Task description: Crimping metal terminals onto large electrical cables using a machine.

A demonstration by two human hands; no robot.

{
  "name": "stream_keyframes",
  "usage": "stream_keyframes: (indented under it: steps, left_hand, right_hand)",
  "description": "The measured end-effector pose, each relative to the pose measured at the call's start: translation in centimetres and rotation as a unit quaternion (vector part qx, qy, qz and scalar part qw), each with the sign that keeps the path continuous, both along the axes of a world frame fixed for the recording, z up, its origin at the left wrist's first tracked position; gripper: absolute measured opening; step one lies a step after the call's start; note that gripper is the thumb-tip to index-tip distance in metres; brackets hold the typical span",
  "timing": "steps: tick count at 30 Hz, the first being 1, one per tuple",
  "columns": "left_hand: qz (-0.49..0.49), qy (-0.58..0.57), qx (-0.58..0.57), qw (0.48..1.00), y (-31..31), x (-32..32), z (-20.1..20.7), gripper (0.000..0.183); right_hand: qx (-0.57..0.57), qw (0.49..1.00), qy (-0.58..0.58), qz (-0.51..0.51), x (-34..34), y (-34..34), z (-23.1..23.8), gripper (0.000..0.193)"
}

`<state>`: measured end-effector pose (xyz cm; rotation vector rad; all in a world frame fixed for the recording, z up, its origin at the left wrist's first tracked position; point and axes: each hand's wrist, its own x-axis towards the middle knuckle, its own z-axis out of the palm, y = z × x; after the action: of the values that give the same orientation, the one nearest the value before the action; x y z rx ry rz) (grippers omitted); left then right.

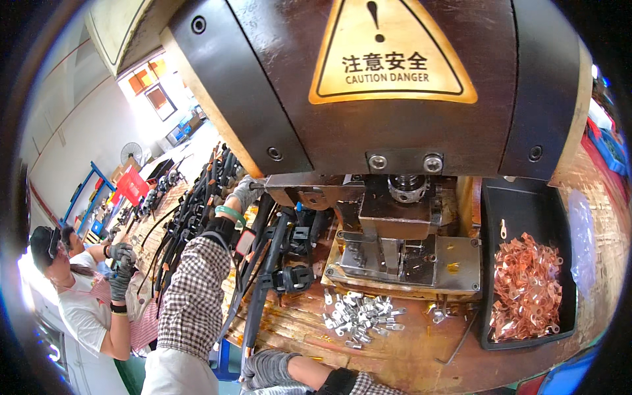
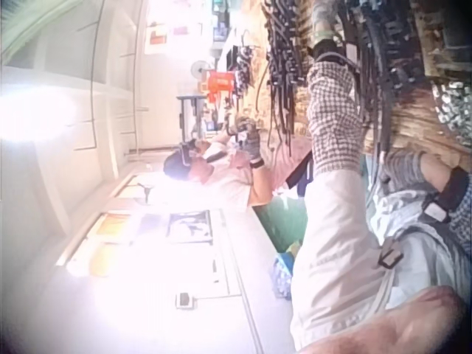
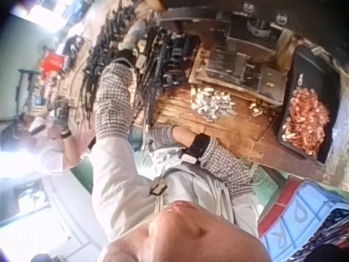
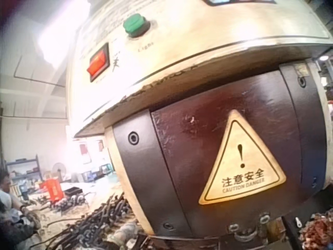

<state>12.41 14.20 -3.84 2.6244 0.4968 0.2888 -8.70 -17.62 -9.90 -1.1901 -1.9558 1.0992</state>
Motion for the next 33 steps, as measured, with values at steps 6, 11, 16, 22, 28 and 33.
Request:
stream_keyframes:
  steps: [6, 11, 16, 22, 28, 33]
  left_hand:
    - [-0.077, 0.013, 0.044, 0.996, -5.8, 1.3, 1.8, 0.053]
    - [-0.105, -0.042, -0.27, 0.956, -0.4, 0.8, -1.6, 0.063]
    - [0.023, -0.007, 0.003, 1.0, -6.0, -3.2, -0.1, 0.064]
    - [0.062, -0.108, 0.213, 0.969, -4.5, -16.7, 0.5, 0.048]
    - [0.248, -0.08, 0.377, 0.889, 4.2, -25.7, 0.3, 0.057]
    - [0.441, 0.212, 0.132, 0.862, 11.3, -27.9, 0.7, 0.088]
  right_hand:
    - [-0.011, 0.999, 0.038, -0.036, 0.6, -0.3, -0.3, 0.027]
    - [-0.053, 0.998, -0.012, 0.043, -0.4, -0.1, 1.5, 0.036]
    - [-0.069, 0.996, -0.029, 0.04, 1.6, -0.4, 1.1, 0.037]
    - [-0.011, 1.0, 0.019, -0.01, 0.4, -0.7, -0.4, 0.042]
    - [-0.075, 0.996, -0.033, 0.024, 0.9, -0.3, 1.8, 0.038]
    - [-0.1, 0.993, -0.053, 0.014, 1.0, -0.7, 3.5, 0.037]
